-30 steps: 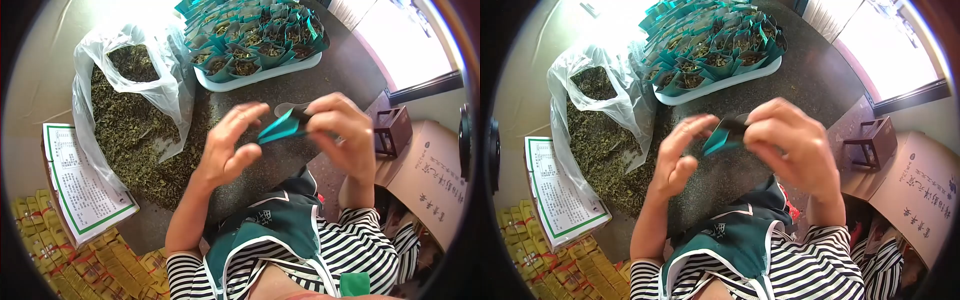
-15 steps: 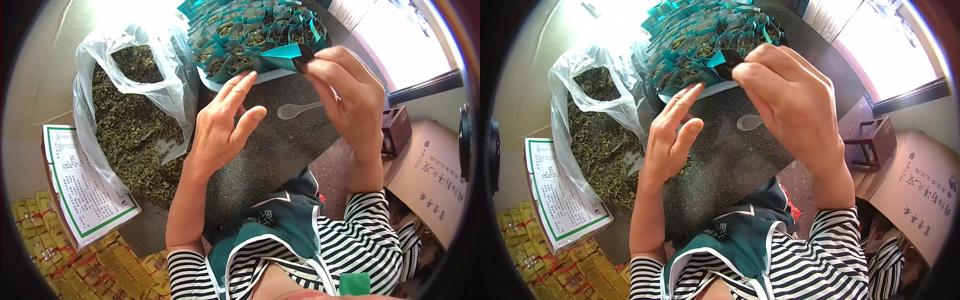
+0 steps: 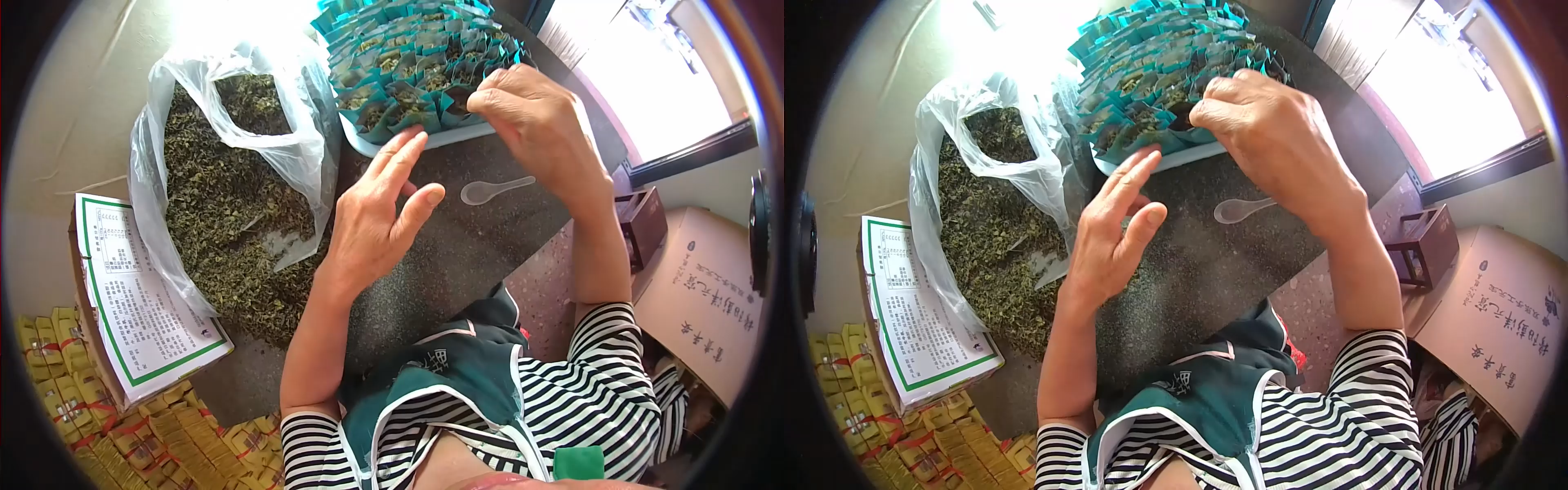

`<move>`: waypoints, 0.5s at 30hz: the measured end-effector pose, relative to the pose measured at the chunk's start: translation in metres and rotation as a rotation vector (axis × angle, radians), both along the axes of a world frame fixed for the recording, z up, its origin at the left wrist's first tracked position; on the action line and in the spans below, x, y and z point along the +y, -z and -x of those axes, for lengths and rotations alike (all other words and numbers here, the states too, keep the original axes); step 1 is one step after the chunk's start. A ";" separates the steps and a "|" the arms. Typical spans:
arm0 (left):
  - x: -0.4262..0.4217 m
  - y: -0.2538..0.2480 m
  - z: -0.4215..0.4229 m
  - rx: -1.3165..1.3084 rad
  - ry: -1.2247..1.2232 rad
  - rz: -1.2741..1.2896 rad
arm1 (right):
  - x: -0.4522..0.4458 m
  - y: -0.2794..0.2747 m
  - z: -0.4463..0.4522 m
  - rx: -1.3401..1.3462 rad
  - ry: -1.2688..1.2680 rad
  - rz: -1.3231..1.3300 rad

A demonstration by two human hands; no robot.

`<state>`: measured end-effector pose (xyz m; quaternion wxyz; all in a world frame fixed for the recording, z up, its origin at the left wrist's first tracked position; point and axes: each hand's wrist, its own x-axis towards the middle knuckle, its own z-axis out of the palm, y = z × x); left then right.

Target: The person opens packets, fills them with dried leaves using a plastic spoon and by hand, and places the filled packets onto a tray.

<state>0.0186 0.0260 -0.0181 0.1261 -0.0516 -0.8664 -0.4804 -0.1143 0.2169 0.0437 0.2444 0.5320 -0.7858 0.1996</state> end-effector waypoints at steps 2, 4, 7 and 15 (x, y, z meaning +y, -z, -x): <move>0.001 -0.001 -0.003 0.013 -0.012 0.005 | -0.004 0.008 0.002 -0.026 0.058 -0.036; 0.002 0.000 -0.006 -0.012 -0.008 0.040 | -0.008 0.020 -0.005 0.021 0.097 -0.016; 0.009 0.004 -0.010 0.035 -0.040 0.076 | -0.008 0.030 -0.006 0.004 0.129 0.005; 0.017 0.000 -0.034 0.018 -0.042 0.180 | -0.003 0.047 0.002 -0.044 0.230 0.224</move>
